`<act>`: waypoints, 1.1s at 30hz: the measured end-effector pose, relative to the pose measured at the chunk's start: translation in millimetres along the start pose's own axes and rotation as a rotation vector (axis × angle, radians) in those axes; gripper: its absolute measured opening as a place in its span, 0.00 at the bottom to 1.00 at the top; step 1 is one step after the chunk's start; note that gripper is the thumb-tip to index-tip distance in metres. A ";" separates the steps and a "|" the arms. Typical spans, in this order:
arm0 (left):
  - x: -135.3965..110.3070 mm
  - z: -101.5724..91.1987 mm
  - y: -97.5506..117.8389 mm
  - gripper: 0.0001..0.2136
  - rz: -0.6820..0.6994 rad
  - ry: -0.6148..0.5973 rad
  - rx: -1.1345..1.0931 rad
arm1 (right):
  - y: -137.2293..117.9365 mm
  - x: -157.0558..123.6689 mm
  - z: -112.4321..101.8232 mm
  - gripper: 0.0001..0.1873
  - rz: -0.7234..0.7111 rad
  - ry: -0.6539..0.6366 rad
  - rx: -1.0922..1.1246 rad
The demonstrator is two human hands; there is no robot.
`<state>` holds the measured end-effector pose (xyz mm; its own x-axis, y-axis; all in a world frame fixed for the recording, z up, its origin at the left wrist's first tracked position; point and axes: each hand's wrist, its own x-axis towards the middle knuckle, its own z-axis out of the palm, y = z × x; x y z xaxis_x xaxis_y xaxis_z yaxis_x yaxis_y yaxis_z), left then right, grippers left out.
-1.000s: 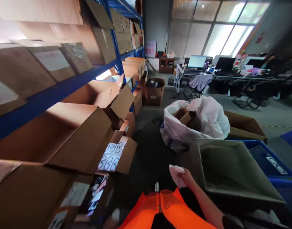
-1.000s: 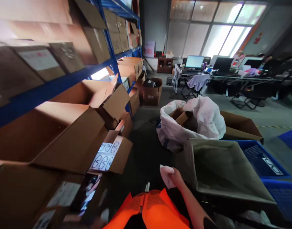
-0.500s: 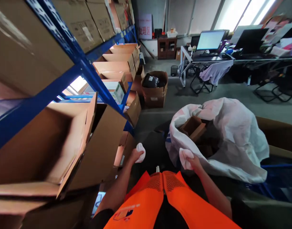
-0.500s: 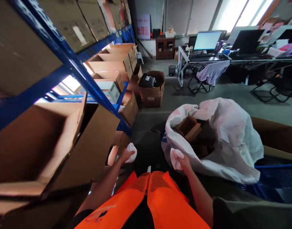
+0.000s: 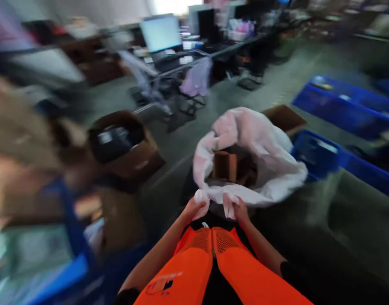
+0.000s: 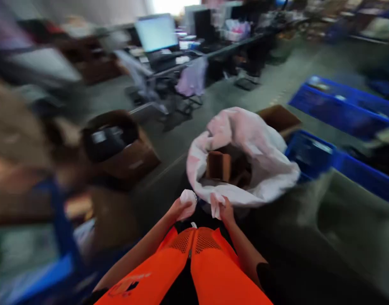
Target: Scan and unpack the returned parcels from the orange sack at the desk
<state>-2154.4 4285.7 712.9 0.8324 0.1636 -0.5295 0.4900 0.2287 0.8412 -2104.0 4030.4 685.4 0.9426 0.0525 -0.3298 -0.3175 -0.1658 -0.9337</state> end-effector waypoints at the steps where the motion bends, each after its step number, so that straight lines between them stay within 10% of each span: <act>1: 14.2 36.9 9.7 0.36 -0.017 -0.095 0.043 | -5.1 -4.4 -16.6 0.31 0.016 0.070 0.019; 6: 64.5 213.7 32.5 0.36 -0.169 -0.615 0.212 | -24.0 -20.5 -81.1 0.40 0.035 0.368 0.080; 10: 39.6 305.9 -8.4 0.37 -0.353 -0.969 0.304 | 11.5 -81.0 -109.3 0.46 0.083 0.561 0.001; 16: -13.6 417.4 -78.2 0.33 -0.530 -0.979 0.394 | 73.7 -152.6 -210.1 0.46 0.103 0.728 0.101; 23: -21.6 454.7 -77.3 0.32 -0.572 -0.832 0.421 | 65.5 -153.1 -293.1 0.37 0.110 0.725 0.202; 33: -14.4 444.3 -29.1 0.28 -0.571 -1.014 0.533 | 42.5 -132.8 -269.1 0.40 0.251 0.646 0.654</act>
<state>-2065.7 3850.4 745.0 0.1787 -0.6858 -0.7055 0.6882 -0.4254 0.5878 -2214.8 3751.4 727.1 0.6518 -0.4969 -0.5730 -0.3285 0.4960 -0.8038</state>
